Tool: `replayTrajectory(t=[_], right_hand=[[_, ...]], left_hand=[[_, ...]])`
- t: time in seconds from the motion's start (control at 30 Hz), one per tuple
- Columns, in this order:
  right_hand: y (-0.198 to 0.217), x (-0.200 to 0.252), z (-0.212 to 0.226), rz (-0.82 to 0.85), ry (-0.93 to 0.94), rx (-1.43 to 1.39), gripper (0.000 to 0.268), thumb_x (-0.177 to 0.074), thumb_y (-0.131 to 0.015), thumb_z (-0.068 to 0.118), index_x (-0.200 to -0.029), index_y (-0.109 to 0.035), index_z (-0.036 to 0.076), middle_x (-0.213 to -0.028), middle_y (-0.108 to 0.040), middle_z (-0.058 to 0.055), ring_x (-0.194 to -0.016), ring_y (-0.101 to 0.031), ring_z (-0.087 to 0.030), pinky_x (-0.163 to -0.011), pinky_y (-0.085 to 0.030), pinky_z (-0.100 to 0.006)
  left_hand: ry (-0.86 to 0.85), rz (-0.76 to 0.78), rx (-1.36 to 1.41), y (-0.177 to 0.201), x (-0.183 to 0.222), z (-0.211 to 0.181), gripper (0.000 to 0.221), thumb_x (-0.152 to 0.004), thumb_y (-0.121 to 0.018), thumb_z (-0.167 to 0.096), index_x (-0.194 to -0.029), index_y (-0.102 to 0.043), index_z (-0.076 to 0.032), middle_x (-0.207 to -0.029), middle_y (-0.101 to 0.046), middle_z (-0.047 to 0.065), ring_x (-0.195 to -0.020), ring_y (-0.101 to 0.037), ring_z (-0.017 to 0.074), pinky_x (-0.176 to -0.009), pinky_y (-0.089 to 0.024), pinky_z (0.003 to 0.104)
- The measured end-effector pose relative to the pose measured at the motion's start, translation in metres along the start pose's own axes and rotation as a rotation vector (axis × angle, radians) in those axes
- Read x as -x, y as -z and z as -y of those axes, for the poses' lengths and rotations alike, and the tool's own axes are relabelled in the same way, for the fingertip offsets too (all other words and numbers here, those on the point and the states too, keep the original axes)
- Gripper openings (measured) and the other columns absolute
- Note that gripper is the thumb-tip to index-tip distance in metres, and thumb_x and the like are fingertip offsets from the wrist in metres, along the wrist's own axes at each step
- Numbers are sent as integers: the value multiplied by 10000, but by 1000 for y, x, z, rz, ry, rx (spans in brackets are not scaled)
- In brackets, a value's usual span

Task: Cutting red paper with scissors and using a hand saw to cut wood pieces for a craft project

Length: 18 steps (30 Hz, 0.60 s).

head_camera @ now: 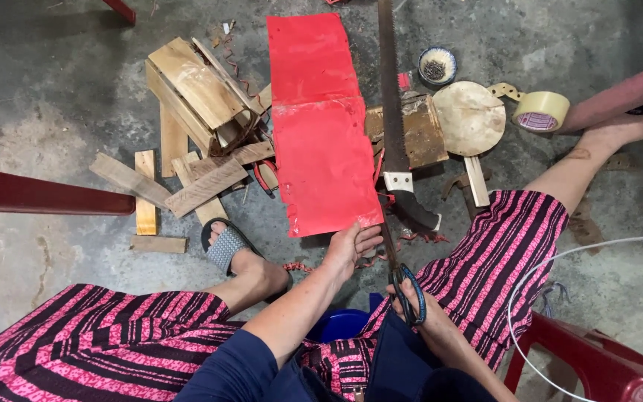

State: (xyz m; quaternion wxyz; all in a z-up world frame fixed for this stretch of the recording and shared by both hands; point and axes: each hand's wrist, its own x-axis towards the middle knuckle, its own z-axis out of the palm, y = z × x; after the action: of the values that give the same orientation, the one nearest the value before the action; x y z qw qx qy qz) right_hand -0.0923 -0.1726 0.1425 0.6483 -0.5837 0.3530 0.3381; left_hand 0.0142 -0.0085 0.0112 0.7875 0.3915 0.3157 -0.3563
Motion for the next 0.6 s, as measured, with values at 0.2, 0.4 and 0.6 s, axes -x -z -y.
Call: replayTrajectory(t=[0.2, 0.4, 0.6], right_hand=[[6, -18, -14, -32, -4, -37, 697, -941, -542, 531, -1181, -730, -96, -649, -552, -54, -542, -449, -114, -490, -289, -245], [1, -12, -10, -61, 53, -23, 602, -931, -616, 451, -1124, -736, -107, -619, -514, -39, -511, -418, -104, -468, -269, -239], [-1, -11, -15, -83, 65, -76, 444, -971, -634, 343, -1080, -739, -74, -564, -463, -7, -429, -332, -76, -385, -212, -243]], left_hand=[[-10, 4, 31, 2, -3, 3, 492, -1089, -336, -301, -1393, -505, 48, -1313, -680, 222, -1123, -699, 305, -959, -538, 367], [-6, -15, 16, 6, -8, 7, 472, -1094, -349, -304, -1311, -570, 52, -1270, -721, 174, -1060, -725, 252, -858, -545, 316], [-24, -38, -7, 2, -3, 4, 472, -1087, -354, -286, -1338, -549, 62, -1267, -722, 192, -1022, -740, 244, -769, -577, 289]])
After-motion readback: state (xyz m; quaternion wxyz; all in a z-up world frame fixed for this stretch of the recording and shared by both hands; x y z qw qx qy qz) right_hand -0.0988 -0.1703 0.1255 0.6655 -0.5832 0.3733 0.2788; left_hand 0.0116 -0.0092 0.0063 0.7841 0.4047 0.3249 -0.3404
